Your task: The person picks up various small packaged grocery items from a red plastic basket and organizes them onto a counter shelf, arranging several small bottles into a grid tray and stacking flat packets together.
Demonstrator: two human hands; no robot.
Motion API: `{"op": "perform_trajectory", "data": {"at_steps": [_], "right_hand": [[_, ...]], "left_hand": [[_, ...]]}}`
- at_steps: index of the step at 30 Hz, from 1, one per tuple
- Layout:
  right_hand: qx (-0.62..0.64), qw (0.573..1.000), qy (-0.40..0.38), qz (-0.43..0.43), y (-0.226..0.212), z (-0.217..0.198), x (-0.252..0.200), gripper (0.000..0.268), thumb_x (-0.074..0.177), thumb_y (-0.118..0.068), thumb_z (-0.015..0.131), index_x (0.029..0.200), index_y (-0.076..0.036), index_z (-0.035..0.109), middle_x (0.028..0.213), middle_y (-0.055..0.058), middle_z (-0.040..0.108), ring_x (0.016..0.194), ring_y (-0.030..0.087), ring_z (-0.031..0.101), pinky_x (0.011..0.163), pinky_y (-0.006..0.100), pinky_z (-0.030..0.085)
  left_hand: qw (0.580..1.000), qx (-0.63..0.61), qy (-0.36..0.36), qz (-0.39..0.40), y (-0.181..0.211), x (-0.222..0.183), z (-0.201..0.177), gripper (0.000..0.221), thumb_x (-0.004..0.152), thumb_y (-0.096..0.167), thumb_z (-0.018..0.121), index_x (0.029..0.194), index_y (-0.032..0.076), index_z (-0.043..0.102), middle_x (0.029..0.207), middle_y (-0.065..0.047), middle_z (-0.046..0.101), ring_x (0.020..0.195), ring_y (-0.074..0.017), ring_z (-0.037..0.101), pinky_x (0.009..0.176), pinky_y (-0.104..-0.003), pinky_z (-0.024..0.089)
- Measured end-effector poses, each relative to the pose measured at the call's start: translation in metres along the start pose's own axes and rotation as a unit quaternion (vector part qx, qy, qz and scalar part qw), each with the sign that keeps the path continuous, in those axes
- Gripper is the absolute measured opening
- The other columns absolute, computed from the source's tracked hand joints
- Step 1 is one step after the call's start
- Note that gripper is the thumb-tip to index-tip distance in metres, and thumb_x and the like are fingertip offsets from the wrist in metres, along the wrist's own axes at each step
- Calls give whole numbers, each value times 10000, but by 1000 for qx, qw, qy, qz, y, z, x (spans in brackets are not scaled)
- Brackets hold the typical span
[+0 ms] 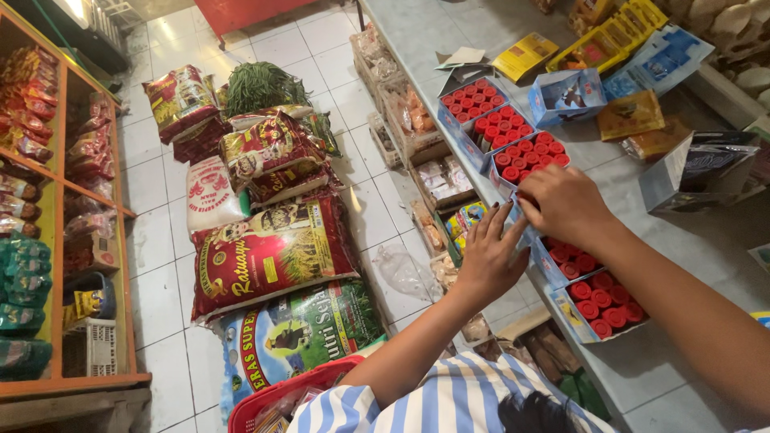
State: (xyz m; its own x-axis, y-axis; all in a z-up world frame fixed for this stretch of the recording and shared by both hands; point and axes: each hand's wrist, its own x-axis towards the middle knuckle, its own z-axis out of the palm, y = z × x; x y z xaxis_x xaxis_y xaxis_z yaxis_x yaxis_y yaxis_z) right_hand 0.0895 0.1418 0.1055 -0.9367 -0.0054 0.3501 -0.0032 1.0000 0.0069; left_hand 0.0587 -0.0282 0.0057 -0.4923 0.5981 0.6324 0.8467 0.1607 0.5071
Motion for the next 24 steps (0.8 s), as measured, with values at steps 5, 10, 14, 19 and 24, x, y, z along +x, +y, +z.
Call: {"op": "perform_trajectory", "data": {"at_steps": [5, 10, 14, 19, 24], "right_hand": [[-66, 997, -42, 12, 7, 8, 1, 164, 800, -191, 729, 950, -129, 750, 1040, 26, 698, 1033, 241, 636, 892, 420, 498], [-16, 999, -14, 33, -30, -2, 7, 217, 822, -216, 742, 1010, -106, 757, 1065, 68, 700, 1023, 263, 652, 870, 448, 494], [79, 996, 13, -43, -88, 8, 17, 269, 783, -233, 741, 1006, -83, 755, 1094, 89, 716, 1041, 259, 683, 885, 471, 503], [147, 984, -93, -46, -160, 42, 32, 231, 833, -251, 740, 1000, -93, 752, 1035, 75, 715, 968, 278, 685, 882, 439, 521], [252, 958, -126, -59, -208, 68, 3, 220, 811, -273, 756, 951, -105, 770, 992, 78, 722, 919, 312, 692, 839, 433, 536]], "left_hand": [[999, -33, 10, -3, 2, -7, -4, 671, 891, 213, 739, 1508, 125, 491, 1550, -211, 470, 1422, -420, 459, 1186, -530, 376], [995, -88, 2, -53, -4, -24, -16, 678, 870, 183, 739, 1493, 102, 483, 1535, -247, 460, 1404, -452, 467, 1162, -531, 396], [986, -118, 20, -114, -20, -54, -13, 620, 888, 147, 757, 1435, 53, 481, 1471, -284, 483, 1339, -476, 492, 1120, -513, 429], [951, -177, 26, -253, -48, -117, -14, 562, 876, 90, 729, 1390, 28, 510, 1321, -220, 578, 1204, -426, 558, 1001, -495, 473], [945, -146, 64, -286, -59, -181, -29, 531, 844, 91, 762, 1338, 39, 572, 1315, -204, 615, 1242, -414, 567, 1048, -484, 458]]}}
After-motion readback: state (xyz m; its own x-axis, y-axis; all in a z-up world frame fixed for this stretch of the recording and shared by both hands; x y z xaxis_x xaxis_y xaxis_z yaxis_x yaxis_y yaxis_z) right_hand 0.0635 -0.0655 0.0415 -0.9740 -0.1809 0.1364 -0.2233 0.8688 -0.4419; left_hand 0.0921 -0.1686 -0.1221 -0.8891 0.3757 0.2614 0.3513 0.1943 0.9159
